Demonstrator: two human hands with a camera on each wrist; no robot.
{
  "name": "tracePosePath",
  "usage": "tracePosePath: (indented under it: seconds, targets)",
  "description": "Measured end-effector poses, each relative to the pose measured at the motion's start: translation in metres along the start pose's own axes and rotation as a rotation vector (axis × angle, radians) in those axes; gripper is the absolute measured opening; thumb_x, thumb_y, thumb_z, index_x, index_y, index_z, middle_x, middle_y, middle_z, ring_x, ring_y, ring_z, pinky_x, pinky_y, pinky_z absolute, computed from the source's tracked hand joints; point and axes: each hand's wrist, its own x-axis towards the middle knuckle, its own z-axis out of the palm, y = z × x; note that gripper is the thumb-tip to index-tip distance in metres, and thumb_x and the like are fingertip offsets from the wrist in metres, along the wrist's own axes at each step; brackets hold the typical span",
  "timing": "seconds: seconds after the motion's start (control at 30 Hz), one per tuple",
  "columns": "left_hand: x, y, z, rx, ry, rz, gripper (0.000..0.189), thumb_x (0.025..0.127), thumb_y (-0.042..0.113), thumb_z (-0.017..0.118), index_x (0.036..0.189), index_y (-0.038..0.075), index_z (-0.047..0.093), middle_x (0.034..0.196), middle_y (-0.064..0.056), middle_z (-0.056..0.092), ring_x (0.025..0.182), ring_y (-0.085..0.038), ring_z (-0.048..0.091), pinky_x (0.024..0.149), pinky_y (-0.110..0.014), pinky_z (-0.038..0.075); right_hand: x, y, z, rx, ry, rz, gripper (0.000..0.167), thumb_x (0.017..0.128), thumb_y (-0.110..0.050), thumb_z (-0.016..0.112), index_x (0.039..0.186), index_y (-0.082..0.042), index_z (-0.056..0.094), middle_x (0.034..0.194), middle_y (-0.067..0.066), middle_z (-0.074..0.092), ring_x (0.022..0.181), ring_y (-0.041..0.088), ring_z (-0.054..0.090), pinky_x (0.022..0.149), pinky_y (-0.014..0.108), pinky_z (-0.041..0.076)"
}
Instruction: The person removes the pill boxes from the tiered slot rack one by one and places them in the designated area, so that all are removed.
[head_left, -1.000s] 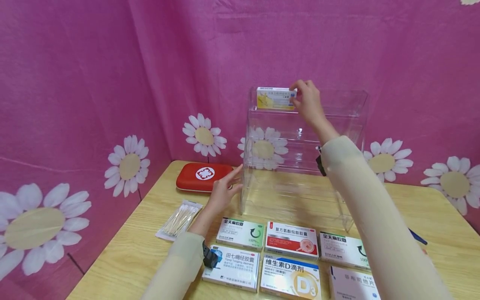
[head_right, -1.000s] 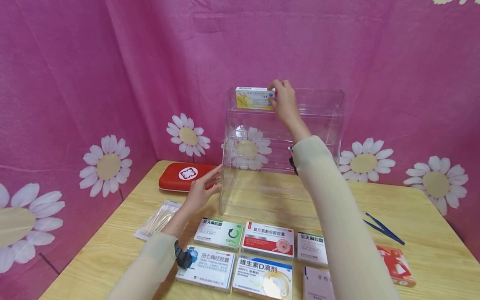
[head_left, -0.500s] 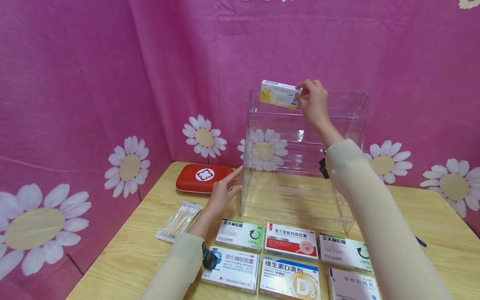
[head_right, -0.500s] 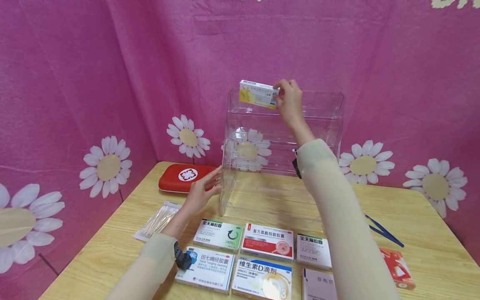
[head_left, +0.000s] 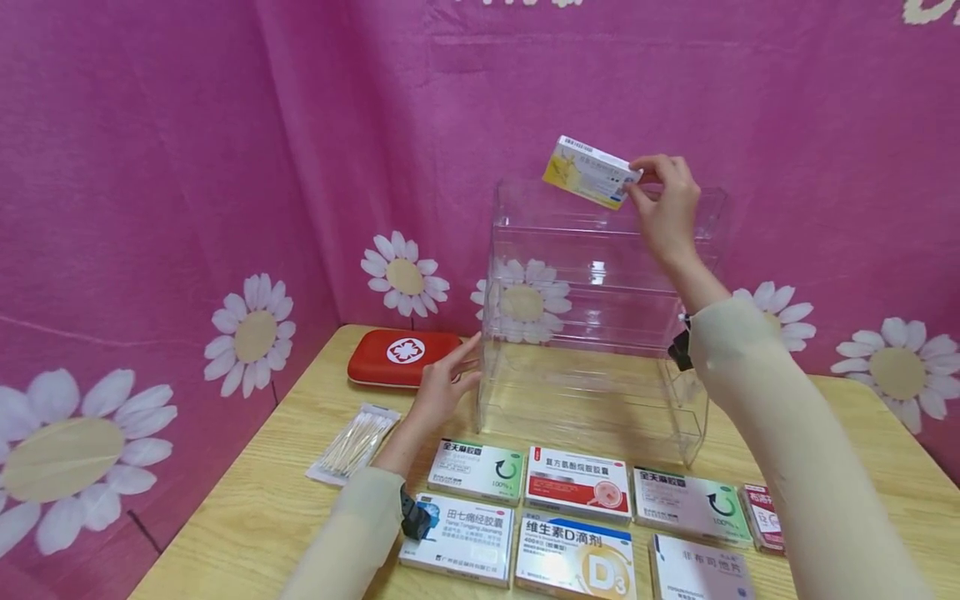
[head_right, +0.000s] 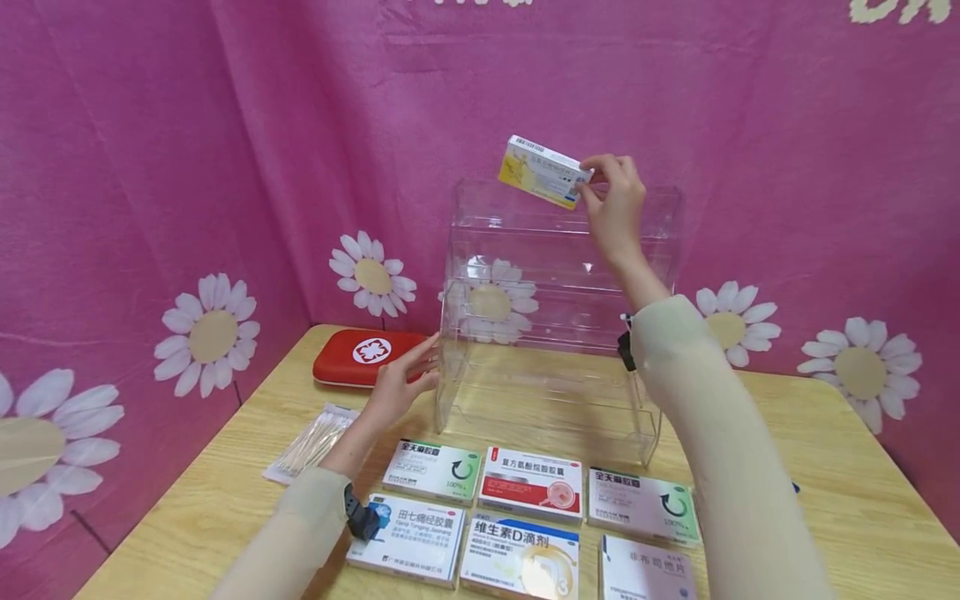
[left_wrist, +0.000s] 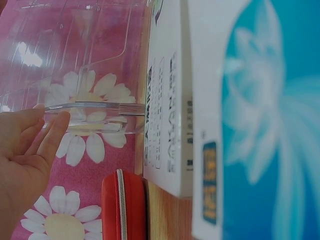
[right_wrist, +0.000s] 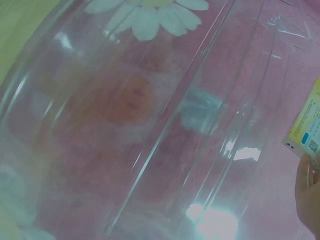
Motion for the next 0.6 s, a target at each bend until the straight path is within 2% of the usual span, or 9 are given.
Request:
tracePosePath:
  seconds: [0.17, 0.37, 0.6]
  targets:
    - [0.002, -0.002, -0.001, 0.005, 0.006, 0.005, 0.063, 0.086, -0.007, 0.066, 0.144, 0.011, 0.049, 0.138, -0.019, 0.059, 0.115, -0.038, 0.066, 0.096, -0.049, 0.054, -0.010, 0.004, -0.024, 0.009, 0.006, -0.021, 0.024, 0.087, 0.001, 0.069, 0.110, 0.004, 0.067, 0.090, -0.021, 0.043, 0.092, -0.004, 0.062, 0.086, 0.013, 0.056]
    - [0.003, -0.003, -0.002, 0.027, -0.004, -0.027, 0.064, 0.087, -0.005, 0.066, 0.146, 0.014, 0.048, 0.140, -0.017, 0.057, 0.117, -0.035, 0.065, 0.097, -0.043, 0.054, -0.025, 0.010, -0.050, 0.025, -0.008, -0.043, 0.024, 0.087, 0.000, 0.070, 0.110, 0.003, 0.068, 0.093, -0.020, 0.046, 0.095, -0.003, 0.063, 0.084, 0.009, 0.055]
    - [0.006, -0.004, -0.004, 0.044, -0.012, -0.027, 0.065, 0.087, -0.003, 0.067, 0.147, 0.016, 0.046, 0.141, -0.016, 0.057, 0.117, -0.034, 0.065, 0.097, -0.044, 0.055, -0.046, 0.020, -0.083, -0.012, -0.020, -0.080, 0.025, 0.086, 0.002, 0.070, 0.110, 0.003, 0.068, 0.094, -0.022, 0.047, 0.093, -0.010, 0.060, 0.083, 0.004, 0.052]
